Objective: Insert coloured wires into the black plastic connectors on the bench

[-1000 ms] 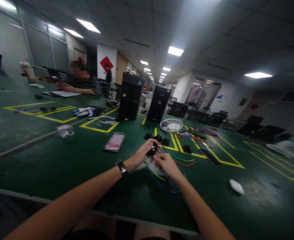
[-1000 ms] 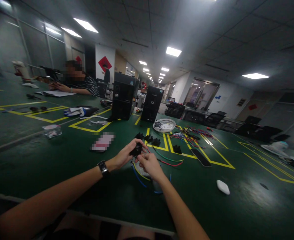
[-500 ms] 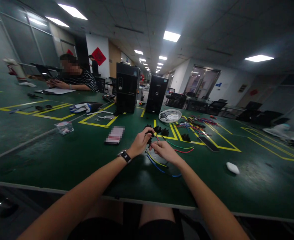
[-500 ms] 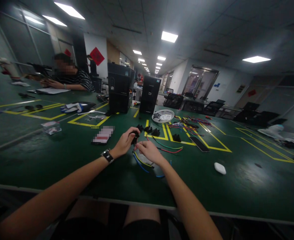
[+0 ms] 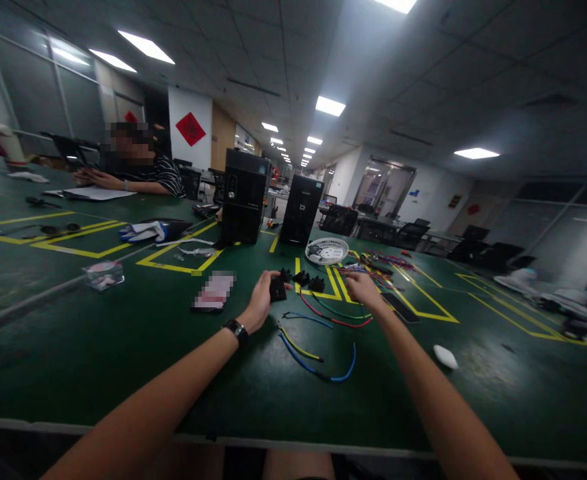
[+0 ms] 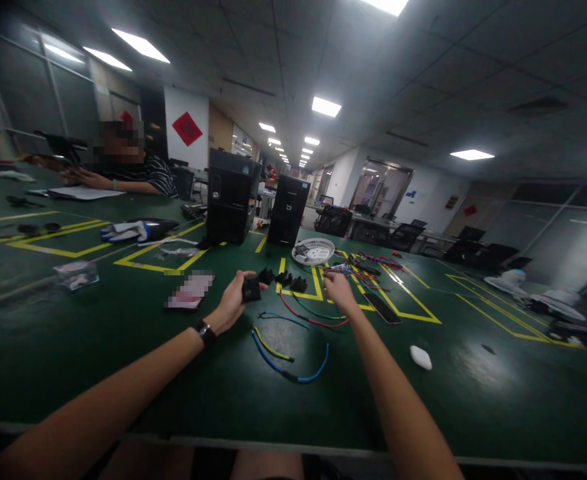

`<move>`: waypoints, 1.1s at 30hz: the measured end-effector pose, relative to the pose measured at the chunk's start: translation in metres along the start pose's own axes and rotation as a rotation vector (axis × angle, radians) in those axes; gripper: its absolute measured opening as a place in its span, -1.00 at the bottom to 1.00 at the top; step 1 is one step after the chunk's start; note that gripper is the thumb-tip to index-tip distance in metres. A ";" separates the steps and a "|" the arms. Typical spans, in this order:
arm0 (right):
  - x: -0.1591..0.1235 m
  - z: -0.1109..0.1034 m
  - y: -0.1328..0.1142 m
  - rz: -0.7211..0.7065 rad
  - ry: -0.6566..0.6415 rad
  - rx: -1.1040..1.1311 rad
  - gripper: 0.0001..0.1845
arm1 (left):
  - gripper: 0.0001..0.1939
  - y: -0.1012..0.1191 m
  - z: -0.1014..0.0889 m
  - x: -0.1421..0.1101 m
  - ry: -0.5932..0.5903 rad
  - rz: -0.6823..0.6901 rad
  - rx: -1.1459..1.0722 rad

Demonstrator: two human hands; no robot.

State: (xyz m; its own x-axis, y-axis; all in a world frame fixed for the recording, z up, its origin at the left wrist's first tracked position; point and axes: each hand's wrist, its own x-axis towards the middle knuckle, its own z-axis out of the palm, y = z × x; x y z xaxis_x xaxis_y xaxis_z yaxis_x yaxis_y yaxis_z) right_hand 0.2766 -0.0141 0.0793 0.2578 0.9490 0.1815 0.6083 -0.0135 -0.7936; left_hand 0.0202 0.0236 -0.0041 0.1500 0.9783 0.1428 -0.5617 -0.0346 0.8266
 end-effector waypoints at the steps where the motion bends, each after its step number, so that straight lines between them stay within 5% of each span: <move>1: 0.011 0.011 0.007 0.024 -0.007 -0.042 -0.84 | -0.60 -0.005 0.001 -0.004 -0.028 -0.041 0.031; 5: 0.045 0.040 0.023 0.096 -0.011 -0.195 -0.85 | -0.58 -0.012 -0.011 -0.006 -0.059 -0.122 0.062; 10: 0.057 0.051 0.023 0.032 0.032 -0.344 -0.82 | -0.58 -0.012 -0.009 -0.003 -0.072 -0.143 0.032; 14: 0.028 0.066 0.004 -0.191 -0.017 -0.347 -0.54 | -0.59 -0.016 -0.002 -0.005 -0.090 -0.183 -0.021; 19: -0.025 0.092 -0.023 -0.690 -0.419 -0.117 -0.20 | -0.64 -0.014 0.004 -0.011 -0.059 -0.219 -0.112; 24: -0.043 0.101 -0.028 -0.711 -0.399 -0.084 -0.45 | -0.70 -0.008 0.005 -0.017 -0.051 -0.203 -0.095; 33: -0.058 0.102 -0.027 -0.780 -0.406 -0.122 -0.39 | -0.67 -0.011 0.006 -0.017 0.003 -0.200 -0.079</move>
State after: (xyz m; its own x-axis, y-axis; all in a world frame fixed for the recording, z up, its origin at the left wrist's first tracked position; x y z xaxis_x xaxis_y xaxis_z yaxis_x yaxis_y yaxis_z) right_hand 0.1692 -0.0363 0.0311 -0.5357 0.7399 0.4069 0.5811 0.6726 -0.4581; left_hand 0.0291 0.0062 -0.0123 0.2623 0.9647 -0.0216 -0.5833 0.1763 0.7929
